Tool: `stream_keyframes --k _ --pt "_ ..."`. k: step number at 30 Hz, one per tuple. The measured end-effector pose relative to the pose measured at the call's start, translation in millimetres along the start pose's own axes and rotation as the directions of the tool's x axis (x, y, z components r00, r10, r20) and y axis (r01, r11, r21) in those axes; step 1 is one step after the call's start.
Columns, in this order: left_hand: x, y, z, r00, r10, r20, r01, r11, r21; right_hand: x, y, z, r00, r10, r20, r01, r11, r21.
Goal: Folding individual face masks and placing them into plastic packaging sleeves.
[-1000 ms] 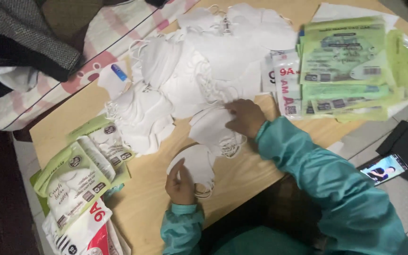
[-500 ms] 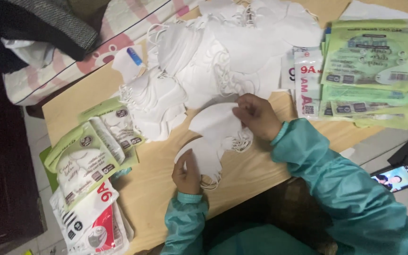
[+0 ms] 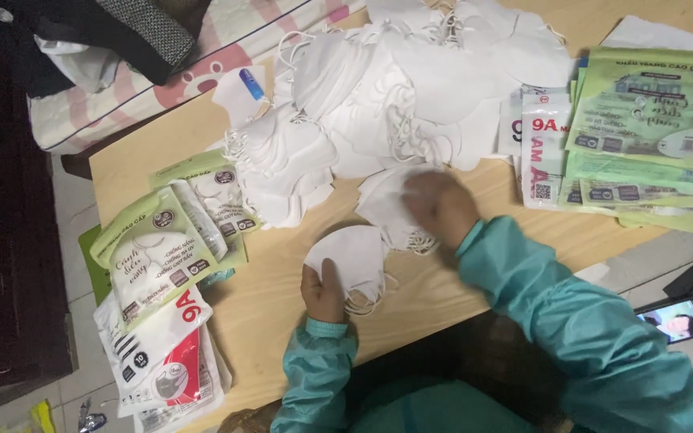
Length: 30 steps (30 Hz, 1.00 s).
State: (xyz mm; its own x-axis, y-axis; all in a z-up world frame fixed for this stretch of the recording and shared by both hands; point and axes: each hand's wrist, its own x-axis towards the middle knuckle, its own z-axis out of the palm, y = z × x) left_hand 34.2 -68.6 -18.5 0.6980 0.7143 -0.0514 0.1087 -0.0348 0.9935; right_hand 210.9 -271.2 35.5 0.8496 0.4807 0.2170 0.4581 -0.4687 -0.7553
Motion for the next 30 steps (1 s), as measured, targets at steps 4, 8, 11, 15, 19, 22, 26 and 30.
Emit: stream_keyframes --k 4,8,11,15,19,22,26,30 --pt "0.5 -11.5 0.3 0.994 0.104 -0.02 -0.103 0.994 0.044 25.1 18.1 -8.2 0.922 0.353 0.156 -0.255 0.86 -0.441" --pt "7.4 -34.7 -6.1 0.976 0.215 -0.023 -0.21 0.969 0.129 28.4 33.5 -2.2 0.871 0.458 0.176 -0.354 0.835 -0.421" --pt "11.1 -34.6 -5.2 0.903 0.429 0.007 -0.424 0.889 0.172 27.0 61.0 15.3 0.897 0.442 0.018 -0.4 0.828 -0.394" --pt "-6.1 -7.4 1.4 0.874 0.476 0.102 -0.483 0.824 0.296 18.6 74.8 28.6 0.984 -0.032 -0.173 -0.045 0.906 -0.421" --pt "-22.4 10.9 20.6 0.99 0.042 -0.132 -0.039 0.999 0.022 20.1 67.1 44.5 0.896 -0.35 -0.273 0.3 0.931 -0.208" --pt "-21.6 10.7 16.4 0.992 0.099 -0.079 -0.097 0.995 0.029 7.8 18.1 22.5 0.991 -0.058 -0.12 0.093 0.947 0.306" --pt "-47.1 101.9 56.6 0.862 -0.411 -0.298 0.37 0.91 -0.187 -2.1 -1.4 36.9 0.992 0.127 -0.003 -0.101 0.8 0.592" --pt "-23.4 35.9 25.8 0.981 -0.162 -0.106 0.141 0.972 -0.189 -19.2 -1.1 84.0 0.987 0.107 0.119 -0.15 0.873 0.465"
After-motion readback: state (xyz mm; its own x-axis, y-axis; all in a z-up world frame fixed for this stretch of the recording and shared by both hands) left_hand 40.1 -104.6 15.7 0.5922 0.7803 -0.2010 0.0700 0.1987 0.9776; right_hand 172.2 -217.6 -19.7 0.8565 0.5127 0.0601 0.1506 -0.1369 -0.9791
